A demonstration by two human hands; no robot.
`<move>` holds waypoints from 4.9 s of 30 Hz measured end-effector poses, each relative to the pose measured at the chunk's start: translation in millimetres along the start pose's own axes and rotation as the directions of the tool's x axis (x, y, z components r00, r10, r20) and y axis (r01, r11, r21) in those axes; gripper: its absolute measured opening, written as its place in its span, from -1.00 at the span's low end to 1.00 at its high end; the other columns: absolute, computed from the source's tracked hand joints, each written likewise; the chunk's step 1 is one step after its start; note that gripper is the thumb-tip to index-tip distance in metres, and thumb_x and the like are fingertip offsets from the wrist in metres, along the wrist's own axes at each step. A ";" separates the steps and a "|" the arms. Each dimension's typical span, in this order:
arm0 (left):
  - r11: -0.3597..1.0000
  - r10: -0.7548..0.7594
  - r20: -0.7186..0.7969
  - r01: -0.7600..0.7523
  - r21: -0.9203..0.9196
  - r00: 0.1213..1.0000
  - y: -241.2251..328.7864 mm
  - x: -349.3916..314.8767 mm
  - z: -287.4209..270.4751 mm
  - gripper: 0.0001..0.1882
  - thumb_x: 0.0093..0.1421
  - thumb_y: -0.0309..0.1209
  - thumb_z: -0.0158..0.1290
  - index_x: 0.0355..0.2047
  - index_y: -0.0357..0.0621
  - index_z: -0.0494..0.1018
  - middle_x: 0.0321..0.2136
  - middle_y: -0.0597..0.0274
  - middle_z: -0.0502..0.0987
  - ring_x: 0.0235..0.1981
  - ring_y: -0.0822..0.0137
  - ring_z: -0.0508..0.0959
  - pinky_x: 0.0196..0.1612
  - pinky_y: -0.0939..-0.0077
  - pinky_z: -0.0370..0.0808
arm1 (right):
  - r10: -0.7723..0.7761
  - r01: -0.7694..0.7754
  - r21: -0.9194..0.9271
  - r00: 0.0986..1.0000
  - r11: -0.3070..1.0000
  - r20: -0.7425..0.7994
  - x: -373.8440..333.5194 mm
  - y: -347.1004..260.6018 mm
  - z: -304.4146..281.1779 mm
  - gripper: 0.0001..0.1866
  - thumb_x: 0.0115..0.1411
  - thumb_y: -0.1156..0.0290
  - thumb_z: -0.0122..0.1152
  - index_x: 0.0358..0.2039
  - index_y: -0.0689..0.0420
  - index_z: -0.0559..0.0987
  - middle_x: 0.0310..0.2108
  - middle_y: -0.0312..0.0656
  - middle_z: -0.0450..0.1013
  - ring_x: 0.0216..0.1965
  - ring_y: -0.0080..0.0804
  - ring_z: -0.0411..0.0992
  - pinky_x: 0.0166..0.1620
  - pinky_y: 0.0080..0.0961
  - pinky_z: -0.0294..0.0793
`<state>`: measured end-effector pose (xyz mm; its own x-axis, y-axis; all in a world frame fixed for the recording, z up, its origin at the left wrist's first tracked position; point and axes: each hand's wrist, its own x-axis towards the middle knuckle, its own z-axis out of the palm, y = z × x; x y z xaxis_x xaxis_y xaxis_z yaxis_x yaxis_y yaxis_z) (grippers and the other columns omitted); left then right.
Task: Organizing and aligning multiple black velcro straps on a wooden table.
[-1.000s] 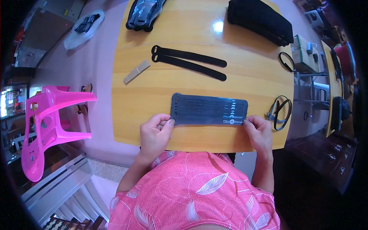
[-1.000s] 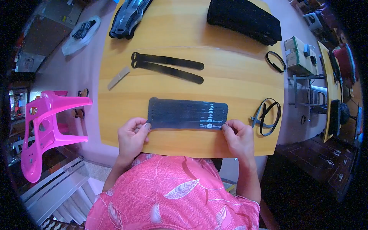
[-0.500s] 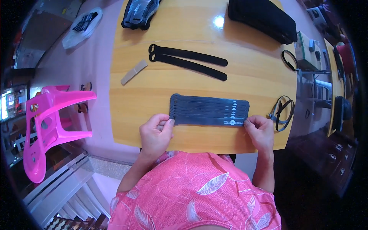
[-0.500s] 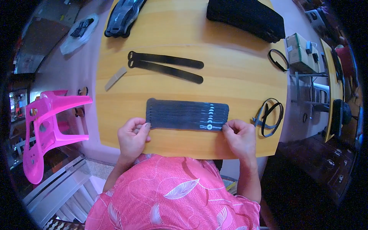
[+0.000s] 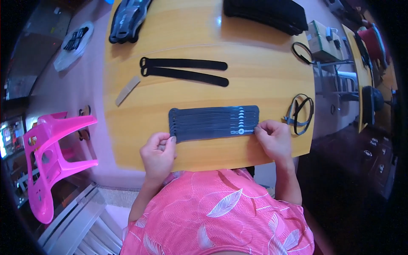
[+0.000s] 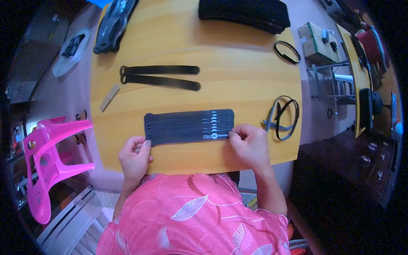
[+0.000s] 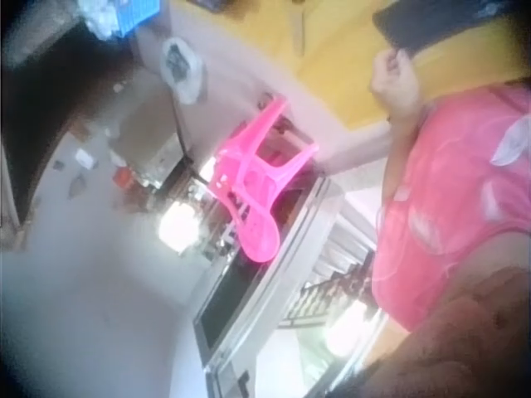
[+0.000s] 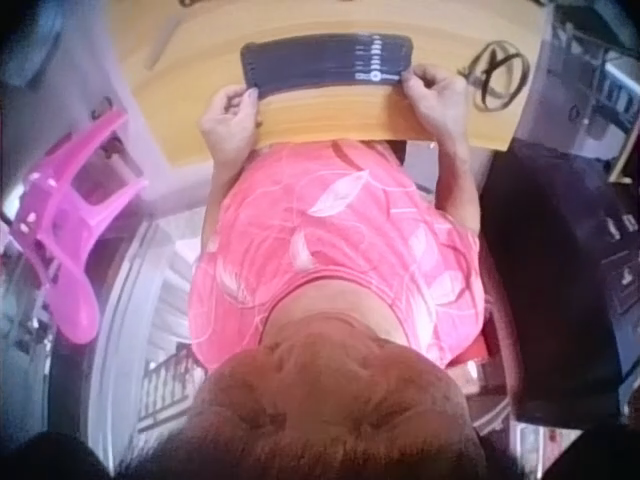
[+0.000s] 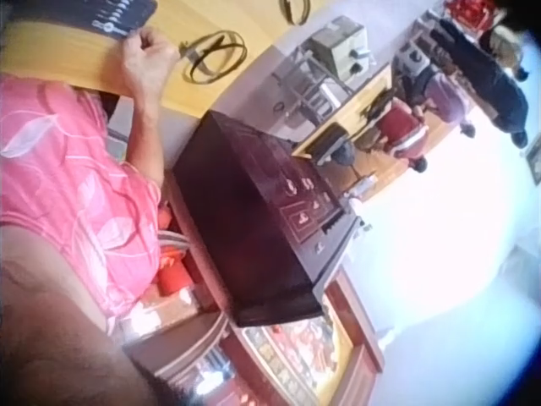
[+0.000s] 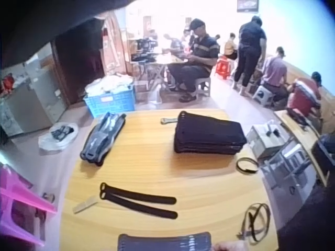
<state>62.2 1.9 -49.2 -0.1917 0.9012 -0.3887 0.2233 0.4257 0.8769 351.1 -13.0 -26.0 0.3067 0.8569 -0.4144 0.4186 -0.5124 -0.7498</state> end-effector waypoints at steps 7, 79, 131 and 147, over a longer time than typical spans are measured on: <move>0.999 0.044 0.029 -0.045 0.022 0.999 1.1 0.6 -1.9 -0.96 0.15 -0.62 0.13 -0.41 -0.31 0.47 -0.62 0.37 0.47 -0.68 0.62 0.43 -0.63 0.72 0.35 | -0.057 0.057 -0.013 0.998 0.998 -0.016 -1.4 4.5 3.1 -0.86 0.09 0.48 0.22 -0.49 0.32 0.58 -0.65 -0.34 0.46 -0.60 -0.72 0.33 -0.54 -0.66 0.29; 0.424 0.787 0.313 -0.835 0.352 0.531 26.0 25.2 -1.9 -0.64 0.21 -0.53 -0.01 0.04 -0.28 0.39 0.06 -0.13 0.41 0.10 -0.03 0.41 0.12 0.21 0.33 | -0.824 0.709 -0.520 0.566 0.477 0.016 -15.2 -56.8 98.2 -0.61 0.02 0.39 0.21 -0.13 0.24 0.42 -0.09 0.09 0.37 -0.04 -0.02 0.37 0.01 -0.18 0.36; 0.142 0.763 0.419 -0.760 0.634 0.492 52.7 102.0 14.3 -0.61 0.18 -0.22 0.07 -0.03 -0.11 0.45 0.02 0.11 0.42 0.09 0.11 0.37 0.06 -0.04 0.19 | -0.813 0.595 -0.729 0.575 0.338 0.092 156.4 -113.1 46.7 -0.87 -0.07 0.59 0.08 -0.43 0.16 0.45 -0.42 -0.01 0.39 -0.29 -0.01 0.40 -0.27 -0.18 0.44; 0.001 0.645 0.608 -0.796 0.605 0.463 61.0 90.1 23.4 -0.59 0.22 -0.18 -0.01 0.05 -0.01 0.43 0.16 0.31 0.35 0.23 0.21 0.25 0.13 -0.21 -0.01 | -0.966 0.391 -0.886 0.051 0.251 -0.252 98.6 -231.2 -214.0 -0.94 0.22 0.52 0.03 -0.33 0.16 0.48 -0.38 -0.12 0.48 -0.37 -0.31 0.50 -0.24 -0.39 0.52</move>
<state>80.9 111.0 -37.4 0.6368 0.7409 0.2136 0.7309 -0.6682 0.1389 467.6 177.9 216.8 -0.1735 0.5247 0.8334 0.9821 0.1557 0.1064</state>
